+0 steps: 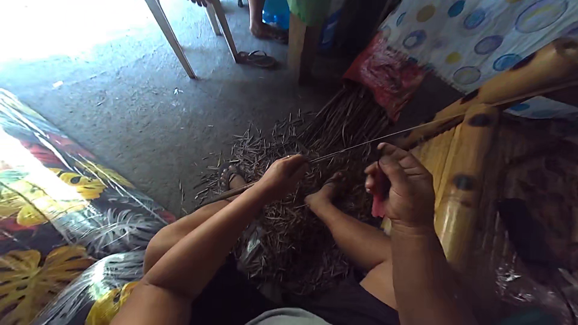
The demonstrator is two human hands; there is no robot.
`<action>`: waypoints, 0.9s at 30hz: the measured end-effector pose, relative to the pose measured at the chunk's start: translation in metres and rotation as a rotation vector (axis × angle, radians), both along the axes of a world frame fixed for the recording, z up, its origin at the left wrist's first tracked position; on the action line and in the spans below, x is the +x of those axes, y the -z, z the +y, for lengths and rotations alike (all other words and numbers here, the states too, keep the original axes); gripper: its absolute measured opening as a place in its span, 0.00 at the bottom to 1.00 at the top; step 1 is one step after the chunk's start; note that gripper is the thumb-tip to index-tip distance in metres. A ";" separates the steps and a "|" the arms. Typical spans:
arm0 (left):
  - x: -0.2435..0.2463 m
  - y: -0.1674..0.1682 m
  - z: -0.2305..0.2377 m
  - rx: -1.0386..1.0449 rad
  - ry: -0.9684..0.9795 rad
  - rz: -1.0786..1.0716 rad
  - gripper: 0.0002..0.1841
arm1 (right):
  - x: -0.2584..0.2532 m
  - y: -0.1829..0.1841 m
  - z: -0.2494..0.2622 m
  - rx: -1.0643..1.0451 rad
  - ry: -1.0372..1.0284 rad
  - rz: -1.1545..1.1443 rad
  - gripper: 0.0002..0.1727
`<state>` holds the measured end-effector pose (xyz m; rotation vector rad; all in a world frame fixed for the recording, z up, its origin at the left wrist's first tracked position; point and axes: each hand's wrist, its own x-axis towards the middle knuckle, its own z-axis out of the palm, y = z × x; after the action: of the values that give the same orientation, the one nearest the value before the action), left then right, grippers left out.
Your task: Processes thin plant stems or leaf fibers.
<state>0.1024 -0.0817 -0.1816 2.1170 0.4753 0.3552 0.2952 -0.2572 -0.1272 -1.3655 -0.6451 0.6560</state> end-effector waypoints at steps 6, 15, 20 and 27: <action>0.001 -0.008 -0.008 -0.030 0.103 -0.133 0.13 | -0.017 0.017 0.004 -0.022 -0.119 -0.060 0.16; 0.003 -0.007 -0.004 -0.063 0.094 -0.190 0.14 | -0.019 0.022 0.008 0.064 -0.207 -0.148 0.22; 0.004 -0.008 -0.006 -0.045 0.035 -0.256 0.13 | -0.021 0.020 0.007 0.095 -0.230 -0.117 0.22; 0.002 -0.014 -0.020 0.108 0.106 -0.106 0.14 | -0.025 0.015 0.007 0.056 -0.216 -0.072 0.15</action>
<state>0.1042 -0.1012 -0.1672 2.2049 0.2870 0.4387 0.2704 -0.2502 -0.1423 -1.2822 -0.8716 0.7573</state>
